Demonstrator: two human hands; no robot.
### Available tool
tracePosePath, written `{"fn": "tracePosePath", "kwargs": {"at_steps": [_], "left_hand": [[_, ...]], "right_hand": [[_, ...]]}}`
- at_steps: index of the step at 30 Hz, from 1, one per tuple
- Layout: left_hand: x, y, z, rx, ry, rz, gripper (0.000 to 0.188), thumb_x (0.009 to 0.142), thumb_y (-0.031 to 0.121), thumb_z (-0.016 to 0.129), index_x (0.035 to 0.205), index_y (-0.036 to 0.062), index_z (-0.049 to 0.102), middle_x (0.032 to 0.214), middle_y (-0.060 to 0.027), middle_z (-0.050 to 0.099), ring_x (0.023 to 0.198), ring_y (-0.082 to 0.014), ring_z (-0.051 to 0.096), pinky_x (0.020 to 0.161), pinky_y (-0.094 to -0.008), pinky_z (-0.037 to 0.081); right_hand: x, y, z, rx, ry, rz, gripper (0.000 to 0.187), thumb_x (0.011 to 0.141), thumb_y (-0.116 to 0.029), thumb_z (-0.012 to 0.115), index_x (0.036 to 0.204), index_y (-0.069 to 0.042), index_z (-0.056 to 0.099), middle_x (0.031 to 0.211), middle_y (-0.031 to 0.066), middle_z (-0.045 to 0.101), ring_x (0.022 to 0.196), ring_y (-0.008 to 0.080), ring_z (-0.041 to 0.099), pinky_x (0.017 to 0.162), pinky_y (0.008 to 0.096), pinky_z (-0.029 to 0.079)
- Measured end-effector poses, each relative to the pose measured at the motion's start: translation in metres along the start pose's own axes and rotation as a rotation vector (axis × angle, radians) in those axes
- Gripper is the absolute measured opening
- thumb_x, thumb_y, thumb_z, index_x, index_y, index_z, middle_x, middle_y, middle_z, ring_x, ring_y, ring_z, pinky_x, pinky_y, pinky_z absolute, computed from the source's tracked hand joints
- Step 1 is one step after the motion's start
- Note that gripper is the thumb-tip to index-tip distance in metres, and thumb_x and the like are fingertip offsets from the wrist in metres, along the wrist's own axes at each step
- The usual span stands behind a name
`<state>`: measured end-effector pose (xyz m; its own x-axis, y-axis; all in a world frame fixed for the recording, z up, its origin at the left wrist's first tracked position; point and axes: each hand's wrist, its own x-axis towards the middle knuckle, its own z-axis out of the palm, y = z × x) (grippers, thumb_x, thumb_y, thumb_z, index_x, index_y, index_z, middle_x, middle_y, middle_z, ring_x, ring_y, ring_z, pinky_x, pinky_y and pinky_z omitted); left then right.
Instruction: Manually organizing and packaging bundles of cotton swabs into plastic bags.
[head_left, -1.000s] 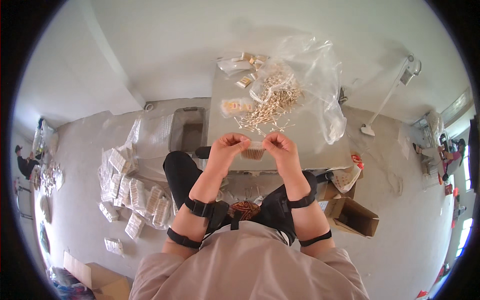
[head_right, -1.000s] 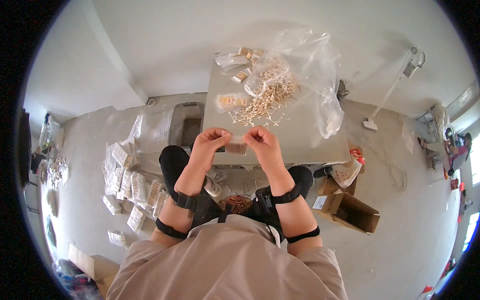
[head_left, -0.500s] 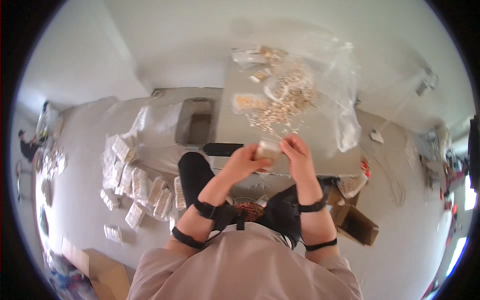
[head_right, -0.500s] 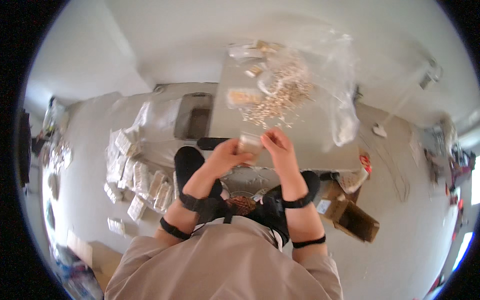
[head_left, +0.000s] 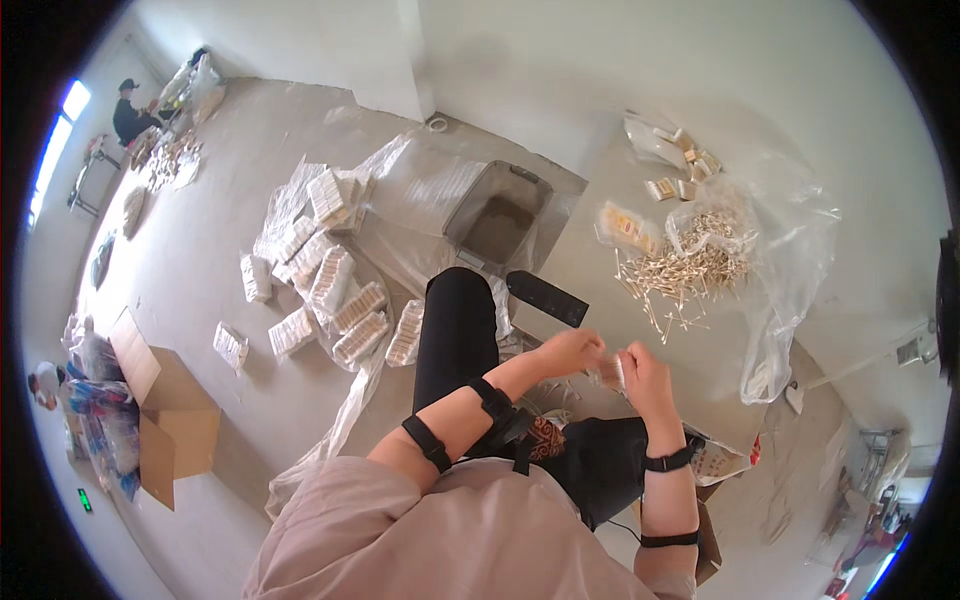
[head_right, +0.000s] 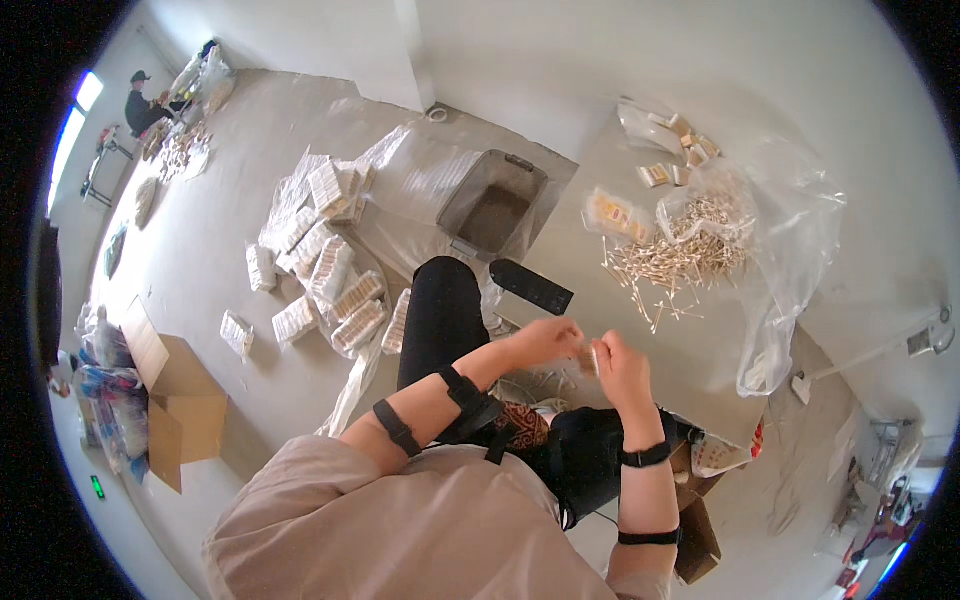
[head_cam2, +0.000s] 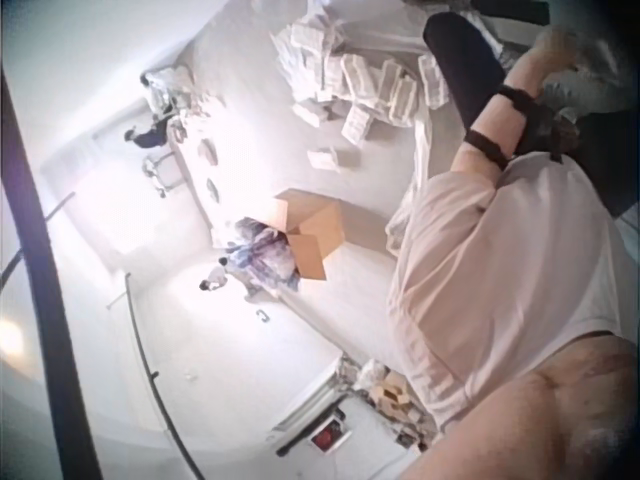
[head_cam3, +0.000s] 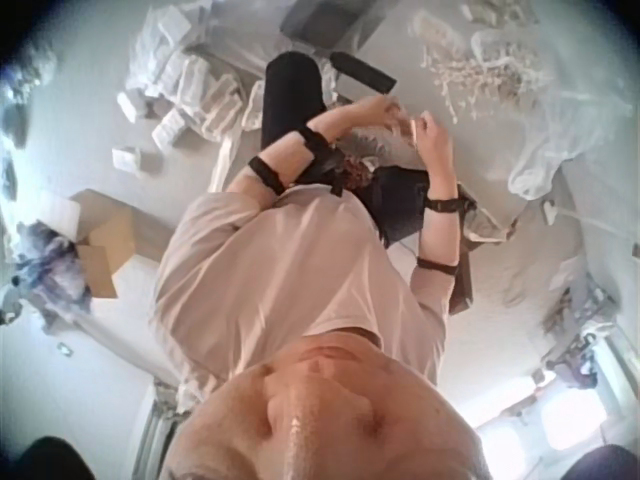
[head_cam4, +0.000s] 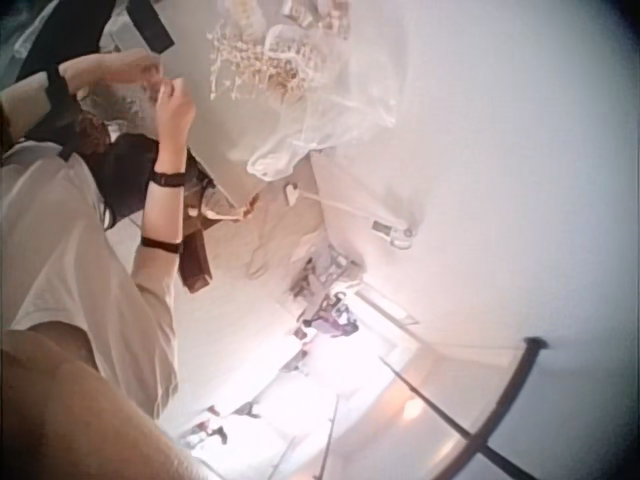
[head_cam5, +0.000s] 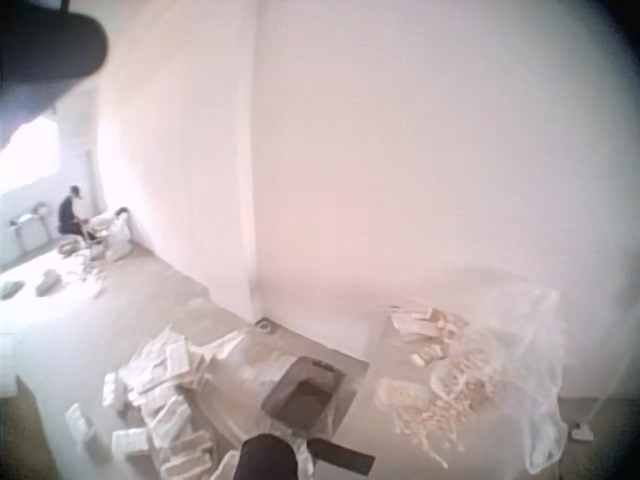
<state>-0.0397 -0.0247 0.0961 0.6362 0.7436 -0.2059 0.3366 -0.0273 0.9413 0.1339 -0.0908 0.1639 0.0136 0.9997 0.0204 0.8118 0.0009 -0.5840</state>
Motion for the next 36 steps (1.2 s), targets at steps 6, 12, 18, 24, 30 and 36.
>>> {"fn": "tracePosePath", "kwargs": {"at_steps": [6,12,18,24,30,36], "left_hand": [[0.0,-0.027,-0.011,-0.114,0.202,-0.071,0.027,0.087,0.019,0.065,0.107,0.0013,0.063,0.095,-0.0095,0.068,0.087,-0.0185,0.065,0.079,-0.0305,0.05],[-0.003,-0.044,-0.001,-0.262,0.239,-0.07,0.024,0.086,0.018,0.064,0.103,0.0016,0.063,0.091,-0.0113,0.068,0.085,-0.0217,0.065,0.076,-0.0323,0.051],[0.0,-0.061,-0.003,-0.299,0.266,-0.075,0.022,0.087,0.018,0.063,0.1,0.0005,0.064,0.086,-0.0096,0.068,0.08,-0.0177,0.065,0.073,-0.0307,0.051],[0.002,-0.05,-0.002,-0.468,0.204,-0.152,0.029,0.09,0.021,0.062,0.109,-0.0012,0.059,0.091,-0.0055,0.067,0.083,-0.0147,0.064,0.074,-0.0282,0.049],[-0.008,0.022,0.006,-0.902,-0.193,-0.146,0.053,0.093,0.029,0.062,0.133,0.0,0.042,0.123,-0.0083,0.055,0.113,-0.0162,0.053,0.095,-0.0313,0.041],[-0.027,0.12,0.019,-1.187,-0.142,0.195,0.064,0.096,0.029,0.057,0.145,0.0008,0.027,0.144,-0.0116,0.041,0.132,-0.0212,0.041,0.111,-0.0353,0.032]], "right_hand": [[0.033,0.046,0.046,-0.266,0.068,0.104,0.027,0.097,-0.031,0.048,0.083,-0.007,0.05,0.072,0.0188,0.061,0.07,0.0411,0.061,0.059,0.0499,0.046],[0.039,0.062,0.07,-0.322,0.034,0.238,0.026,0.097,-0.031,0.046,0.088,-0.007,0.052,0.08,0.0196,0.062,0.077,0.0416,0.06,0.064,0.0509,0.046],[0.049,0.06,0.083,-0.341,0.079,0.149,0.025,0.097,-0.031,0.045,0.089,-0.008,0.052,0.077,0.0182,0.063,0.075,0.0394,0.062,0.064,0.0504,0.048],[0.044,0.057,0.066,-0.17,0.225,0.223,0.025,0.097,-0.026,0.05,0.083,-0.006,0.05,0.072,0.0174,0.061,0.068,0.0358,0.061,0.059,0.0458,0.047],[0.019,-0.003,0.022,0.53,0.642,0.271,0.027,0.099,-0.023,0.051,0.08,-0.004,0.049,0.066,0.0029,0.052,0.061,0.0107,0.049,0.056,0.0299,0.042],[-0.003,-0.066,-0.003,1.088,0.876,0.159,0.025,0.103,-0.022,0.043,0.084,-0.006,0.048,0.077,-0.0007,0.053,0.071,0.0041,0.047,0.063,0.0214,0.042]]}}
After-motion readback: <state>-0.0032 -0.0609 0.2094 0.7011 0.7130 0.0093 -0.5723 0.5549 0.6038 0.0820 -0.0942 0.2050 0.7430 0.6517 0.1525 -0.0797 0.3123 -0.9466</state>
